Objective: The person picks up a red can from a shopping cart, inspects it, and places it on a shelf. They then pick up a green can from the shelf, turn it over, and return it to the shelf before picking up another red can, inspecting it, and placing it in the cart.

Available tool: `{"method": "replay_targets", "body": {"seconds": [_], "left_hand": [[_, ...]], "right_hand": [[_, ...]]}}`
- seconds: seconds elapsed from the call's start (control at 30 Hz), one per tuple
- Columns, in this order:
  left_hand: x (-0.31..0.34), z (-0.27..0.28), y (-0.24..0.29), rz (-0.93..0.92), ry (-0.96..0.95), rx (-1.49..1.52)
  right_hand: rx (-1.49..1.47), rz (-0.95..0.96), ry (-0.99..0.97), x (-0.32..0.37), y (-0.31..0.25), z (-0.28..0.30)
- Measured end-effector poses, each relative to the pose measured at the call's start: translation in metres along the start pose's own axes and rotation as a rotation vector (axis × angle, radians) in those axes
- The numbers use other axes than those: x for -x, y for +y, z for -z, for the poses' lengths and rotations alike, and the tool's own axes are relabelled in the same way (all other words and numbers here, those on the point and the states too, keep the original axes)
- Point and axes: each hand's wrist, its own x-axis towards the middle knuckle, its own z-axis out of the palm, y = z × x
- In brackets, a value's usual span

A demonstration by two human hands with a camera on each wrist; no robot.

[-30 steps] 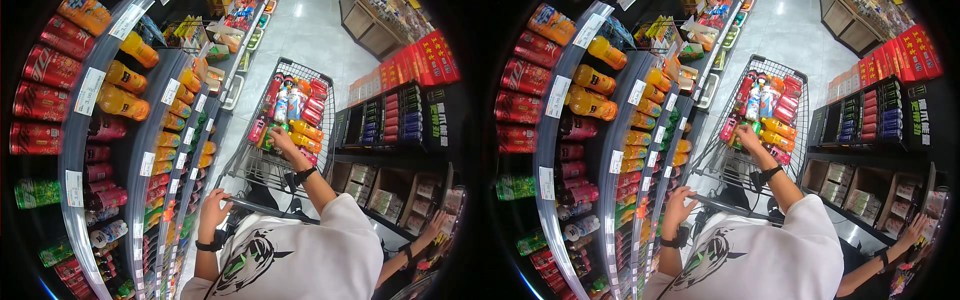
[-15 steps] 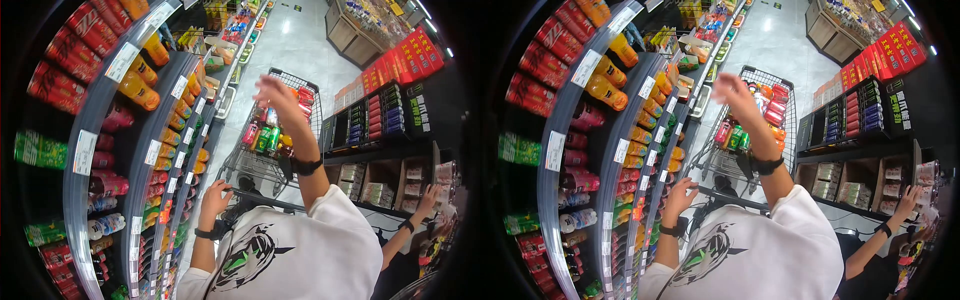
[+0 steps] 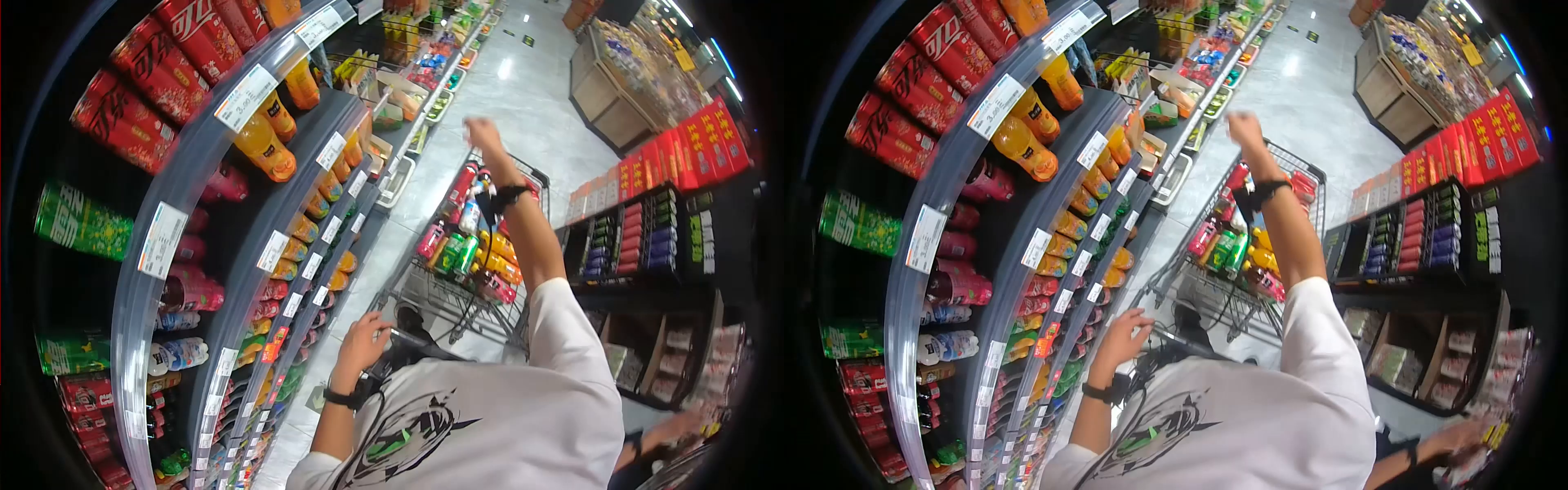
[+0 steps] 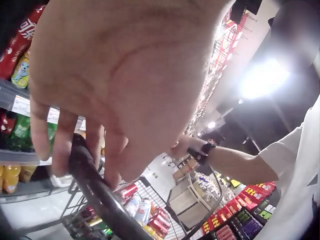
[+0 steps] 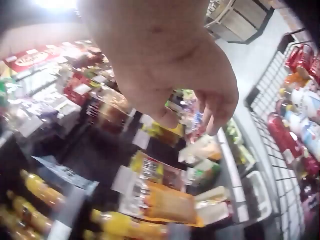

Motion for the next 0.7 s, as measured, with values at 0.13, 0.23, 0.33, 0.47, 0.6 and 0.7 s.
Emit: {"method": "replay_targets", "body": {"seconds": [0.13, 0.23, 0.33, 0.47, 0.6, 0.7], "left_hand": [[-0.003, 0.008, 0.022, 0.084, -0.002, 0.085], [-0.007, 0.008, 0.033, 0.16, 0.008, 0.076], [-0.009, 0.005, 0.036, 0.251, 0.016, 0.075], [-0.015, 0.01, 0.042, 0.32, -0.024, 0.11], [-0.021, 0.013, 0.045, 0.344, -0.022, 0.123], [-0.021, 0.007, 0.045, 0.41, -0.054, 0.177]], "right_hand": [[-0.001, -0.292, -0.185, -0.021, 0.159, -0.057], [-0.145, -0.574, -0.233, -0.023, 0.22, -0.08], [-0.123, -0.585, -0.271, -0.035, 0.28, -0.1], [-0.126, -0.675, 0.094, -0.054, 0.318, -0.134], [0.214, -0.496, 0.262, -0.029, 0.303, -0.119], [0.412, -0.331, 0.118, -0.022, 0.307, -0.103]]}}
